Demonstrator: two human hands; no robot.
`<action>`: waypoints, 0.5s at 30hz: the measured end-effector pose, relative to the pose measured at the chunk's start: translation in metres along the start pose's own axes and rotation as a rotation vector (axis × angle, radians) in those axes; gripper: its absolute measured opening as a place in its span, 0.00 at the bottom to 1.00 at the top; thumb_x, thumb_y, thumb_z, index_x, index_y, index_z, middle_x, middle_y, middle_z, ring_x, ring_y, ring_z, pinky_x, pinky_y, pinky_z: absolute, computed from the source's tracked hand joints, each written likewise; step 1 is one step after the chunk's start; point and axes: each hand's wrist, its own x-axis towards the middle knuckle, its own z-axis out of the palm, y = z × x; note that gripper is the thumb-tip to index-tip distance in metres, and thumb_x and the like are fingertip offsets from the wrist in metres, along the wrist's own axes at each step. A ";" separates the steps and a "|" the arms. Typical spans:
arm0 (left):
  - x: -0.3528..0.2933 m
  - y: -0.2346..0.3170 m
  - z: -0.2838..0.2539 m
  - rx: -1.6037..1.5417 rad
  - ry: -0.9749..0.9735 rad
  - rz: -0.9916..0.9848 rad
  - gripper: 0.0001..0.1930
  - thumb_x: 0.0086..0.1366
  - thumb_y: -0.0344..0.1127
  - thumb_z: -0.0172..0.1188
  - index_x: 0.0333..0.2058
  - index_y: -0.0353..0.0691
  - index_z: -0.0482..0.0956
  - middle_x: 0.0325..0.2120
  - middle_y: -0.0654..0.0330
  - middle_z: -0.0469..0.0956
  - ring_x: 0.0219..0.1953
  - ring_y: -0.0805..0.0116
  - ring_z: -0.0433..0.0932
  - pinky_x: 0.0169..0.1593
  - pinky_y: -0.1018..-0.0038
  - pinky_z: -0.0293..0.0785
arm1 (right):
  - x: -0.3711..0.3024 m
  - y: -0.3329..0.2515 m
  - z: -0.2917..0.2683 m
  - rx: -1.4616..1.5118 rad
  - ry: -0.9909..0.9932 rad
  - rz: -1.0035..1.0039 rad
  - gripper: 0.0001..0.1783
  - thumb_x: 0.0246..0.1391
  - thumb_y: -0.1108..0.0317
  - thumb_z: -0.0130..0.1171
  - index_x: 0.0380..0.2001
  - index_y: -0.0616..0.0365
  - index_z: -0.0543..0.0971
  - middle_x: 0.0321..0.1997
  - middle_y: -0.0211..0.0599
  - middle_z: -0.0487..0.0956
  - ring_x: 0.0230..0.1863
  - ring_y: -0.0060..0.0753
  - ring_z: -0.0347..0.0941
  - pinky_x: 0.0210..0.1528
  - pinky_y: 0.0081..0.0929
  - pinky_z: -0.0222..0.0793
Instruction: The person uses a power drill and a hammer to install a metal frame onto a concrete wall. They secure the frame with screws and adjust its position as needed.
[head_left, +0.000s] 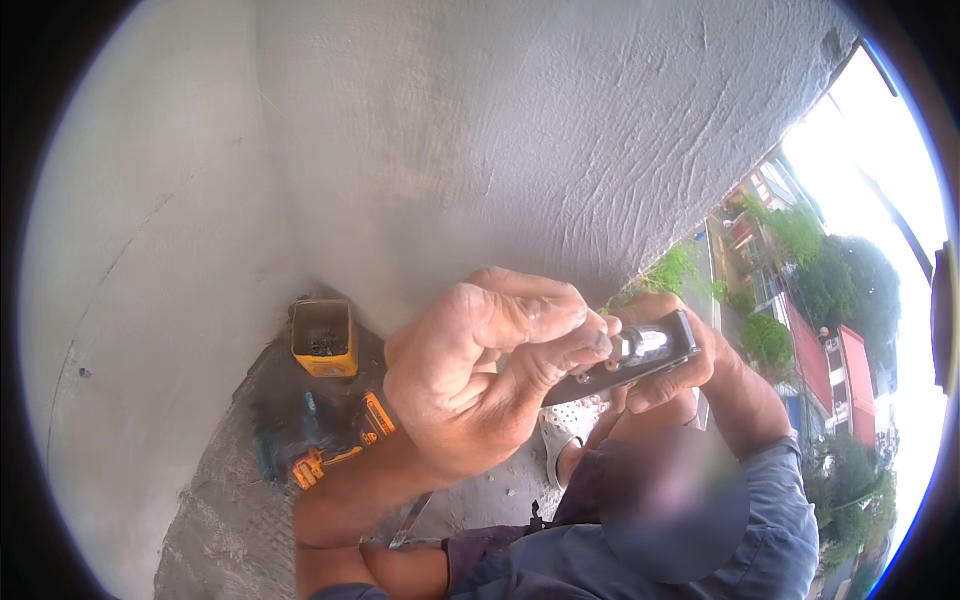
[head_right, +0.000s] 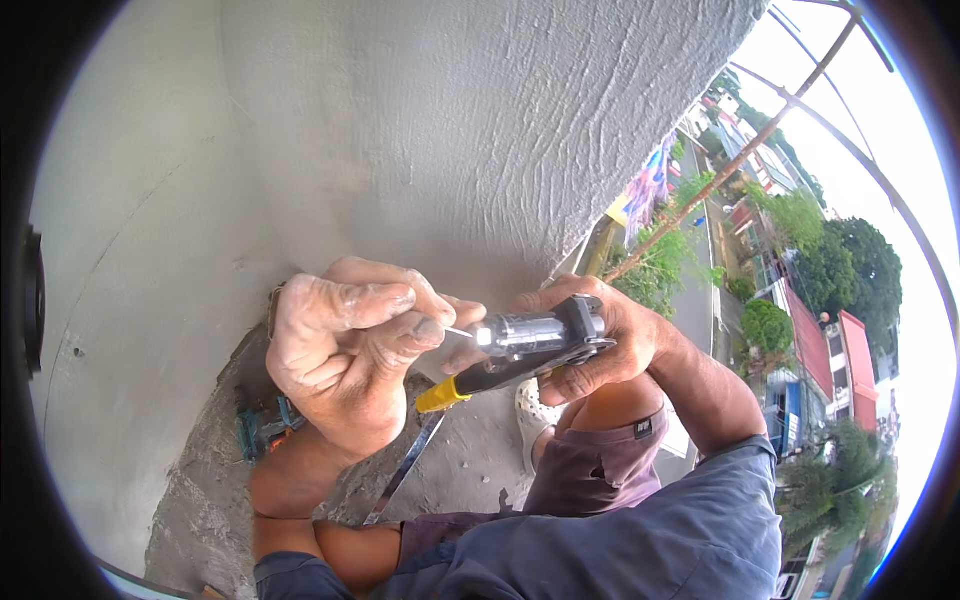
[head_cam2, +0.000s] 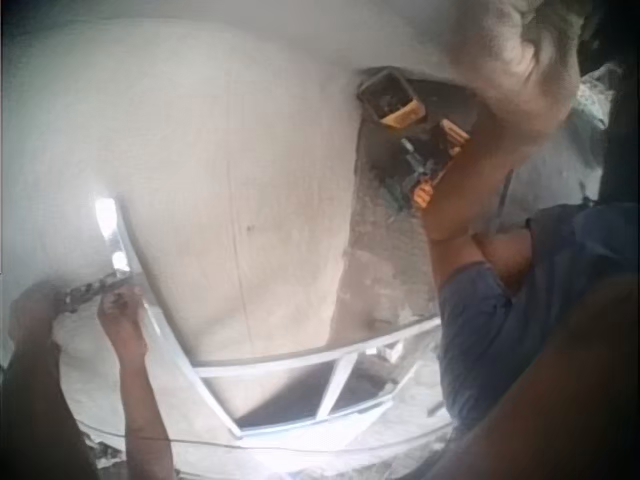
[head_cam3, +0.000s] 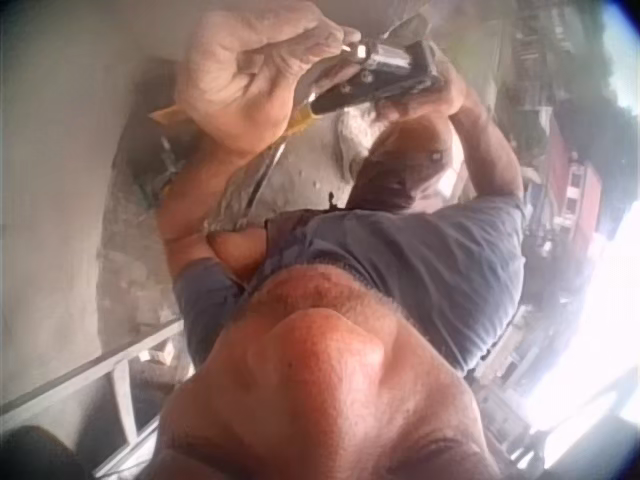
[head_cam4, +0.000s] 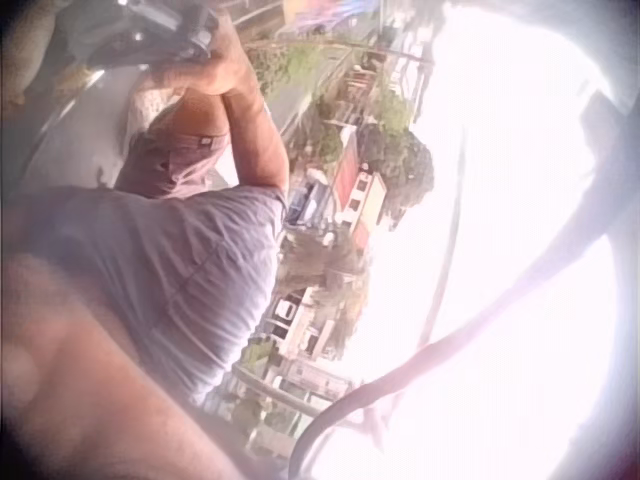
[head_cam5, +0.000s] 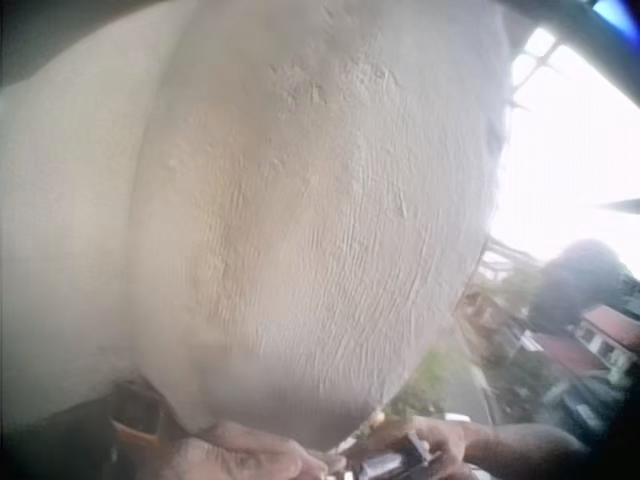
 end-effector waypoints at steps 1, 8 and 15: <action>-0.001 0.000 0.001 -0.005 0.016 -0.009 0.13 0.65 0.17 0.62 0.43 0.33 0.68 0.36 0.47 0.78 0.37 0.61 0.86 0.42 0.59 0.90 | 0.002 -0.001 -0.004 0.006 -0.021 0.000 0.30 0.40 0.70 0.80 0.47 0.70 0.80 0.36 0.41 0.84 0.38 0.31 0.81 0.40 0.32 0.74; -0.002 -0.008 0.005 0.168 0.079 0.072 0.11 0.65 0.17 0.62 0.42 0.29 0.69 0.37 0.46 0.78 0.38 0.60 0.86 0.42 0.61 0.90 | 0.019 -0.005 -0.011 0.106 -0.137 -0.022 0.30 0.43 0.67 0.75 0.51 0.71 0.81 0.54 0.56 0.82 0.48 0.37 0.82 0.41 0.29 0.79; -0.006 -0.004 -0.009 0.117 0.177 -0.127 0.09 0.65 0.19 0.64 0.40 0.30 0.72 0.35 0.49 0.79 0.38 0.59 0.86 0.45 0.60 0.88 | 0.031 0.004 0.015 0.171 -0.013 0.024 0.32 0.45 0.71 0.74 0.55 0.69 0.79 0.61 0.55 0.78 0.59 0.46 0.77 0.55 0.36 0.78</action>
